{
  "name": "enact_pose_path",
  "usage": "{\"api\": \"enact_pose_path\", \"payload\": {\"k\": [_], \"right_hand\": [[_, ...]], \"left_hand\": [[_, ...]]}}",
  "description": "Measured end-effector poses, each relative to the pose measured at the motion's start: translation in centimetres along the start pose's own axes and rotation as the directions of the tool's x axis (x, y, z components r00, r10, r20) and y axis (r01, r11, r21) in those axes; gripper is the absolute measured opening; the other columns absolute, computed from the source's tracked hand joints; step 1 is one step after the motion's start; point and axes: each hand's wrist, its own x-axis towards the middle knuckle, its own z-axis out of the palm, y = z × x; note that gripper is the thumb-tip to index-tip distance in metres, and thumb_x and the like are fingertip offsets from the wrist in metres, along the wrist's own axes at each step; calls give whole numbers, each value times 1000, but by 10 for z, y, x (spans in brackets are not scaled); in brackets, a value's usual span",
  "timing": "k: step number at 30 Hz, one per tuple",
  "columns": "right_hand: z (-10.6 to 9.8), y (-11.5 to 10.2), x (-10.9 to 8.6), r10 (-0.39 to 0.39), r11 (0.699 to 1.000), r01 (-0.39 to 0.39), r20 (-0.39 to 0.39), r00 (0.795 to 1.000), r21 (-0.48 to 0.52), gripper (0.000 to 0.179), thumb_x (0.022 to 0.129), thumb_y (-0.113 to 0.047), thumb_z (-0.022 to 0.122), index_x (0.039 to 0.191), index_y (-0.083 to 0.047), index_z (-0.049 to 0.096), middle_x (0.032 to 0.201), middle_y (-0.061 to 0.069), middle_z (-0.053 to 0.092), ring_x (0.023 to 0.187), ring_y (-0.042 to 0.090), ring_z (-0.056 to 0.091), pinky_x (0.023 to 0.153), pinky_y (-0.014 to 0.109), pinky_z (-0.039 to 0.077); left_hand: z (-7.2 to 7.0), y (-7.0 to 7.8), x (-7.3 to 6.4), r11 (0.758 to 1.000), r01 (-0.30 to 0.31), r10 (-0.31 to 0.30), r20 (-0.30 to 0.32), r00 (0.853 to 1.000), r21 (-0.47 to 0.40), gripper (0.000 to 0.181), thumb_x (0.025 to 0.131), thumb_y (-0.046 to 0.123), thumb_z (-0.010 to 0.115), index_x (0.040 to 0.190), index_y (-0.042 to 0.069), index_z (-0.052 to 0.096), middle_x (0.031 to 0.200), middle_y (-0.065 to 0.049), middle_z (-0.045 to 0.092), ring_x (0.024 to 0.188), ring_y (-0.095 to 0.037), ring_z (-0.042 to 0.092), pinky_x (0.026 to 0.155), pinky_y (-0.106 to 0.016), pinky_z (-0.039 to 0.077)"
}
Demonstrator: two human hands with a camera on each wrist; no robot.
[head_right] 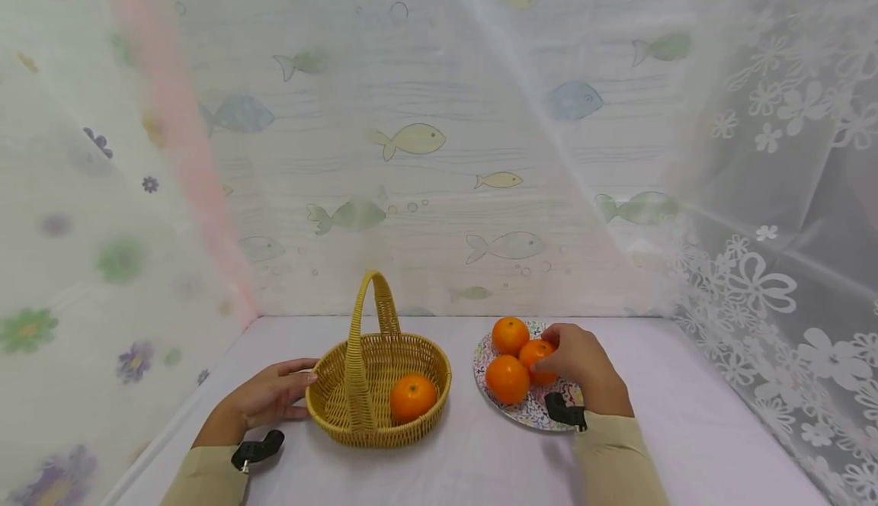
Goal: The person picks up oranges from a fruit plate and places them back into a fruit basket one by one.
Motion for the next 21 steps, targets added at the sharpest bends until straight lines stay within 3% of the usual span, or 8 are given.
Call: {"api": "enact_pose_path", "payload": {"k": [21], "right_hand": [[6, 8, 3, -57, 998, 57, -3, 998, -16, 76, 75, -30, 93, 139, -3, 62, 137, 21, 64, 120, 39, 59, 108, 63, 46]], "left_hand": [[-2, -1, 1, 1000, -5, 5, 16, 1000, -8, 69, 102, 26, 67, 158, 3, 35, 138, -10, 64, 118, -24, 67, 94, -55, 59]]}}
